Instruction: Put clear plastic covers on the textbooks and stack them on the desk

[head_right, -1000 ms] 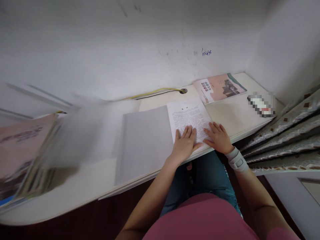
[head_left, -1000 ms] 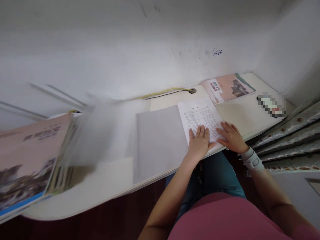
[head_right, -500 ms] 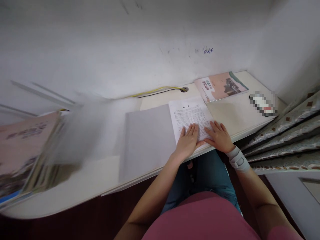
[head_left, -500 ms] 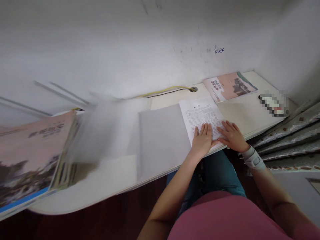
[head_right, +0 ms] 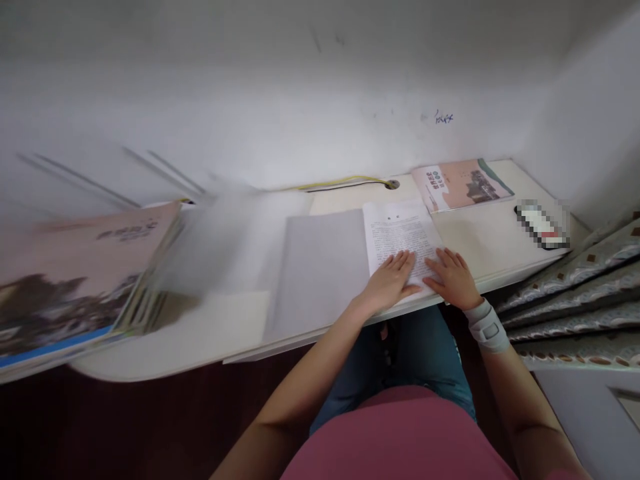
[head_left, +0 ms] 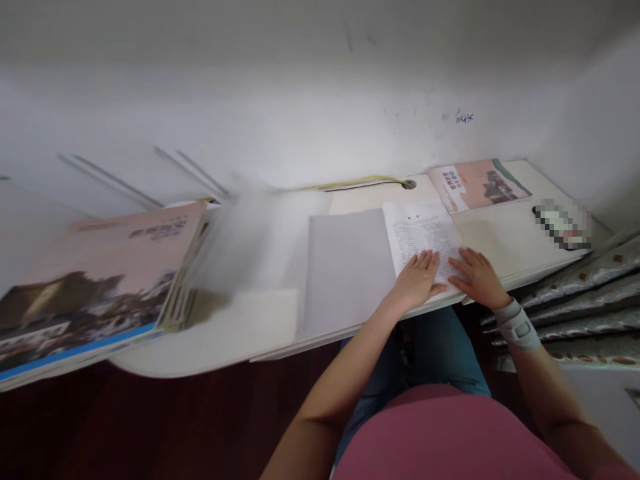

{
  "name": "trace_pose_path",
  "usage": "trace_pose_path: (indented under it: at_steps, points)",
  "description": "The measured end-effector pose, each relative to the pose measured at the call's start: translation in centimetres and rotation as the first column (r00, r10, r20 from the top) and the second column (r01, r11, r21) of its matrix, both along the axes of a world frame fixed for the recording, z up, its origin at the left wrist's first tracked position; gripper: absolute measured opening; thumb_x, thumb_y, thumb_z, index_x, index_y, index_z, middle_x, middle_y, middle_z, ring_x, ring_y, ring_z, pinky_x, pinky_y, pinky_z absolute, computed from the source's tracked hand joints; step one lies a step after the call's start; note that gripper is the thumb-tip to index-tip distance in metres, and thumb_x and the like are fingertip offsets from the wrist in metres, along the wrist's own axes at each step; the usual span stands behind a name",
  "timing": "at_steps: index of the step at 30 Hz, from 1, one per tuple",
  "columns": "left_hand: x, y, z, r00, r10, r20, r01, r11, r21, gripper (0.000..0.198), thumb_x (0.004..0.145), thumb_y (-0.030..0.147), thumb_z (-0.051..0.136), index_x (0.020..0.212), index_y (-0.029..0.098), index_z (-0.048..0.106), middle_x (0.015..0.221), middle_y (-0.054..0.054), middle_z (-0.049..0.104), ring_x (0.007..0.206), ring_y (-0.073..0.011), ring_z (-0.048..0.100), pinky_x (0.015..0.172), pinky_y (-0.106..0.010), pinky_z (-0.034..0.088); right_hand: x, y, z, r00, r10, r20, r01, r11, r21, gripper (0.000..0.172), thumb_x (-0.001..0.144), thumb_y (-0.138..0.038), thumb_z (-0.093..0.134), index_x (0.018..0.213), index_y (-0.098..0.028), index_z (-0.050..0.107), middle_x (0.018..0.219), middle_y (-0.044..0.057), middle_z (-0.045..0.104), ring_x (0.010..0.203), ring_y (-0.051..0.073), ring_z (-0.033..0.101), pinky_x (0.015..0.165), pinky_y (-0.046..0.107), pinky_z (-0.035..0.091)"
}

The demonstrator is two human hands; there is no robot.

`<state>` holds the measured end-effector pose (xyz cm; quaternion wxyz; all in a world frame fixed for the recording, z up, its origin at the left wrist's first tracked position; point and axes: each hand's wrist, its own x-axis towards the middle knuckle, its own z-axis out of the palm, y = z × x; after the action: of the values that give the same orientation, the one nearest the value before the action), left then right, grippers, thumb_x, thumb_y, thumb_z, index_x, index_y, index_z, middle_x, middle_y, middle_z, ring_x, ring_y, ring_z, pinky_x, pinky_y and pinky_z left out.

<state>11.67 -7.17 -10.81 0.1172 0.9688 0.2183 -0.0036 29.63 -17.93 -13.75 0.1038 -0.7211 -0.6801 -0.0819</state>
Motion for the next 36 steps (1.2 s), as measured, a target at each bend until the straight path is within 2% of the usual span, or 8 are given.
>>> trace_pose_path:
  at_steps: [6,10,13,16,20,25,31,36]
  points:
    - [-1.3,1.1,0.7,0.987,-0.024,0.157,0.051,0.984,-0.168,0.068,0.095,0.052,0.033,0.148,0.01,0.024,0.153,-0.015,0.031,0.142,-0.0215,0.026,0.116,-0.036,0.021,0.1,0.1,0.5,1.0,0.011,0.017,-0.01,0.999,-0.035,0.046,0.089,-0.046,0.05,0.127,-0.021,0.059,0.136,0.017,0.053,0.127,0.033,0.046,0.102,0.048,0.038]
    - [-5.6,2.7,-0.1,0.914,0.311,0.261,-0.294,0.95,-0.102,0.058,0.096,0.043,0.031,0.143,0.009,0.035,0.148,-0.018,0.04,0.139,-0.0284,0.032,0.113,-0.044,0.027,0.0,-0.1,0.3,0.999,0.004,0.053,0.0,0.998,-0.068,0.048,0.09,-0.047,0.048,0.13,-0.022,0.056,0.139,0.016,0.051,0.129,0.034,0.045,0.101,0.049,0.039]
    - [-11.0,4.4,-1.4,0.784,0.583,0.213,-0.595,0.804,-0.013,0.057,0.093,0.036,0.041,0.136,0.0,0.04,0.144,-0.028,0.04,0.138,-0.0373,0.032,0.11,-0.054,0.027,0.3,-0.2,0.0,0.998,0.006,0.066,-0.002,0.998,-0.057,0.047,0.091,-0.046,0.047,0.131,-0.022,0.056,0.139,0.016,0.051,0.129,0.033,0.045,0.103,0.05,0.038]
    - [-15.9,5.6,-2.4,0.661,0.693,0.288,-0.722,0.692,-0.005,0.057,0.089,0.033,0.046,0.133,-0.004,0.042,0.143,-0.032,0.039,0.138,-0.0376,0.032,0.11,-0.053,0.03,-0.2,-0.3,0.3,0.997,-0.011,0.075,0.015,0.998,-0.053,0.047,0.091,-0.044,0.048,0.13,-0.02,0.056,0.14,0.017,0.05,0.129,0.034,0.045,0.101,0.05,0.038]
    - [-19.4,6.0,-2.6,0.553,0.75,0.362,-0.732,0.645,-0.218,0.053,0.088,0.033,0.045,0.131,0.003,0.046,0.138,-0.026,0.048,0.131,-0.0307,0.045,0.107,-0.047,0.037,-4.4,-0.3,1.8,0.995,0.033,0.092,-0.037,0.999,0.033,0.042,0.092,-0.031,0.047,0.131,-0.017,0.054,0.146,0.019,0.042,0.134,0.034,0.039,0.105,0.053,0.032]
    - [-21.4,5.8,-1.7,0.358,0.86,0.365,-0.682,0.507,-0.526,0.05,0.086,0.039,0.045,0.129,0.013,0.051,0.13,-0.016,0.059,0.116,-0.024,0.059,0.101,-0.041,0.044,-11.3,0.2,3.2,0.932,0.363,0.022,-0.363,0.932,0.003,0.036,0.093,-0.031,0.048,0.126,-0.02,0.057,0.14,0.011,0.051,0.133,0.027,0.04,0.11,0.047,0.03]
    - [-23.6,4.7,-0.6,0.361,0.911,0.201,-0.658,0.402,-0.637,0.062,0.074,0.053,0.056,0.12,0.012,0.059,0.102,-0.012,0.071,0.086,-0.0228,0.067,0.077,-0.035,0.054,-13.1,0.5,2.8,0.935,0.354,-0.016,-0.354,0.935,0.007,0.038,0.088,-0.032,0.057,0.122,-0.015,0.059,0.131,0.016,0.056,0.123,0.03,0.048,0.101,0.044,0.042]
    - [-23.0,4.3,1.3,0.306,0.939,0.158,-0.596,0.318,-0.737,0.061,0.06,0.054,0.064,0.105,0.012,0.064,0.066,0.0,0.063,0.058,-0.015,0.056,0.051,-0.025,0.044,-13.0,0.6,3.1,0.929,0.36,-0.091,-0.362,0.932,-0.007,0.035,0.088,-0.031,0.057,0.119,-0.016,0.06,0.13,0.017,0.055,0.121,0.031,0.049,0.099,0.046,0.044]
